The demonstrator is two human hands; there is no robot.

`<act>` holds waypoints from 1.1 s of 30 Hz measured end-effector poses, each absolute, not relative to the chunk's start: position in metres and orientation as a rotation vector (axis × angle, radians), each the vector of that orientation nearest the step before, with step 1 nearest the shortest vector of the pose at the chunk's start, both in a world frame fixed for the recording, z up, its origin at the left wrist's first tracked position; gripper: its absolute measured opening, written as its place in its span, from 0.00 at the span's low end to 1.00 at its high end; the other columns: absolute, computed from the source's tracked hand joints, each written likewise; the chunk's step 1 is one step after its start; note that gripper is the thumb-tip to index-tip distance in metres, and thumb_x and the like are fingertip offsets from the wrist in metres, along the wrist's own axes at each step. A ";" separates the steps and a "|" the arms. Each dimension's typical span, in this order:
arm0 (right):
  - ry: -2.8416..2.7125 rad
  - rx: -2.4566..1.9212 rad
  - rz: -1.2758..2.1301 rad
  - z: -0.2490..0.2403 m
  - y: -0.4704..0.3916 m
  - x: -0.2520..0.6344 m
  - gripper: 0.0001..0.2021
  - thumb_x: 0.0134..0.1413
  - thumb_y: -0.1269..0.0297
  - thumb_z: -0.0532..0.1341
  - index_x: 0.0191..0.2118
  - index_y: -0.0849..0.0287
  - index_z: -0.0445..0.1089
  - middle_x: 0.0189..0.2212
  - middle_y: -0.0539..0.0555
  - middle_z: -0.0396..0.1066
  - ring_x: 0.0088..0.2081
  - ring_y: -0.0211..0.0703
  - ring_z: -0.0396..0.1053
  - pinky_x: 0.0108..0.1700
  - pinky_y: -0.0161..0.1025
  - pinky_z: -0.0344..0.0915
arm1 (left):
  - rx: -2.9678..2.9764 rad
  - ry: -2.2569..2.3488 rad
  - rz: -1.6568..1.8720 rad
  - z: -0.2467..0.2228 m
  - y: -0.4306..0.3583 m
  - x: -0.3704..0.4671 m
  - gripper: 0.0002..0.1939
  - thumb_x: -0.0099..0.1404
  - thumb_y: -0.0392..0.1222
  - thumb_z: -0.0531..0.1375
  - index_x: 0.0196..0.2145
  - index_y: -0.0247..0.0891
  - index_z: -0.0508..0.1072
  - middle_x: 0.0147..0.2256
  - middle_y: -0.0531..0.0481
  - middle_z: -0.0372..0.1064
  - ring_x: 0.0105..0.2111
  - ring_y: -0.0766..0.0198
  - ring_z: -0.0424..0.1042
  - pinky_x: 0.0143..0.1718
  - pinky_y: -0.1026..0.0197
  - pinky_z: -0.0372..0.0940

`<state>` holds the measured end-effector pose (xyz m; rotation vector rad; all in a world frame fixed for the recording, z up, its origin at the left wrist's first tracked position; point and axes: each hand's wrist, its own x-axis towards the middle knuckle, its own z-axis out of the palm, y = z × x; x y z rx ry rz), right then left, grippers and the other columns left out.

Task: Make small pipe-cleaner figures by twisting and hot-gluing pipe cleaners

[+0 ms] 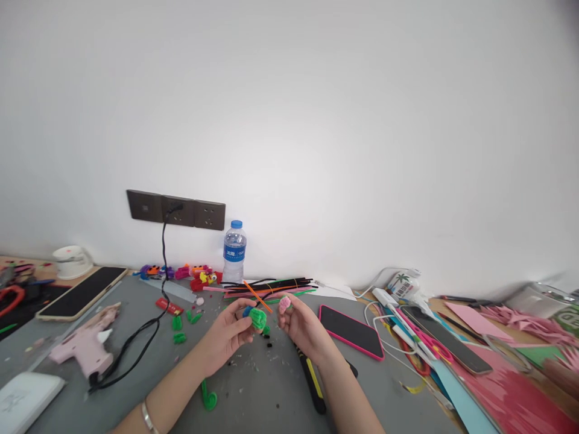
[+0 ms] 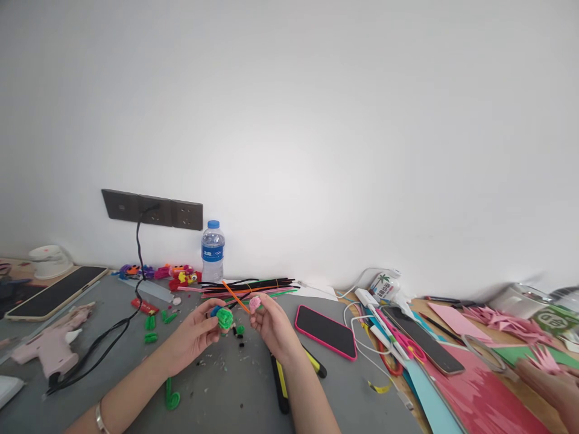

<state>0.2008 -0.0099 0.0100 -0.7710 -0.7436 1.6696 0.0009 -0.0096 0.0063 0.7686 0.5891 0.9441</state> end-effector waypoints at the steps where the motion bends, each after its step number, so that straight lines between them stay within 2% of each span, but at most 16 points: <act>1: -0.748 -0.777 1.660 0.010 -0.010 0.200 0.13 0.48 0.55 0.68 0.37 0.58 0.74 0.25 0.47 0.66 0.26 0.33 0.62 0.31 0.31 0.59 | 0.780 0.603 0.941 0.005 -0.009 0.001 0.15 0.53 0.40 0.70 0.38 0.38 0.74 0.26 0.54 0.70 0.26 0.68 0.71 0.25 0.67 0.63; 5: -0.749 -0.805 1.652 0.010 -0.010 0.200 0.14 0.47 0.55 0.68 0.36 0.58 0.74 0.24 0.47 0.65 0.25 0.32 0.61 0.30 0.30 0.58 | 0.800 0.650 0.954 0.003 -0.007 0.001 0.15 0.52 0.39 0.71 0.37 0.36 0.75 0.24 0.55 0.68 0.24 0.70 0.70 0.24 0.69 0.63; 9: -0.766 -0.815 1.648 0.009 -0.010 0.201 0.15 0.47 0.53 0.68 0.36 0.59 0.74 0.24 0.47 0.64 0.25 0.31 0.61 0.29 0.29 0.58 | 0.767 0.648 0.971 0.006 -0.008 0.001 0.18 0.50 0.40 0.72 0.38 0.35 0.76 0.27 0.52 0.73 0.26 0.68 0.72 0.30 0.67 0.68; 12: -0.774 -0.828 1.634 0.009 -0.010 0.201 0.15 0.47 0.53 0.68 0.36 0.59 0.74 0.24 0.46 0.64 0.24 0.31 0.61 0.28 0.29 0.57 | 0.759 0.657 0.982 0.008 -0.008 0.001 0.17 0.52 0.44 0.70 0.38 0.34 0.76 0.28 0.50 0.74 0.27 0.66 0.74 0.31 0.65 0.69; 16: -0.759 -0.851 1.615 0.010 -0.010 0.199 0.15 0.45 0.53 0.68 0.34 0.58 0.73 0.23 0.47 0.64 0.24 0.32 0.60 0.28 0.30 0.58 | 0.755 0.684 1.018 0.010 -0.006 0.001 0.16 0.54 0.43 0.69 0.39 0.34 0.77 0.30 0.48 0.77 0.27 0.66 0.74 0.31 0.65 0.69; 25: -0.815 -0.902 1.580 0.015 -0.012 0.196 0.15 0.45 0.51 0.68 0.35 0.57 0.73 0.23 0.47 0.64 0.24 0.34 0.60 0.29 0.32 0.58 | 0.762 0.721 1.037 0.010 -0.005 0.002 0.19 0.50 0.44 0.71 0.39 0.34 0.79 0.30 0.47 0.78 0.26 0.67 0.74 0.28 0.67 0.68; 29: -0.822 -0.922 1.549 0.010 -0.010 0.198 0.16 0.45 0.50 0.68 0.35 0.57 0.74 0.24 0.47 0.64 0.24 0.34 0.60 0.29 0.32 0.57 | 0.752 0.720 1.057 0.010 -0.007 0.001 0.20 0.50 0.44 0.72 0.40 0.36 0.78 0.32 0.48 0.78 0.29 0.65 0.75 0.32 0.65 0.69; 33: -0.901 -1.027 1.432 0.001 -0.007 0.200 0.18 0.43 0.47 0.68 0.34 0.57 0.73 0.25 0.48 0.65 0.25 0.35 0.60 0.29 0.33 0.56 | 0.733 0.687 1.060 0.011 -0.007 0.001 0.20 0.54 0.47 0.69 0.44 0.37 0.77 0.37 0.46 0.78 0.35 0.61 0.76 0.38 0.62 0.69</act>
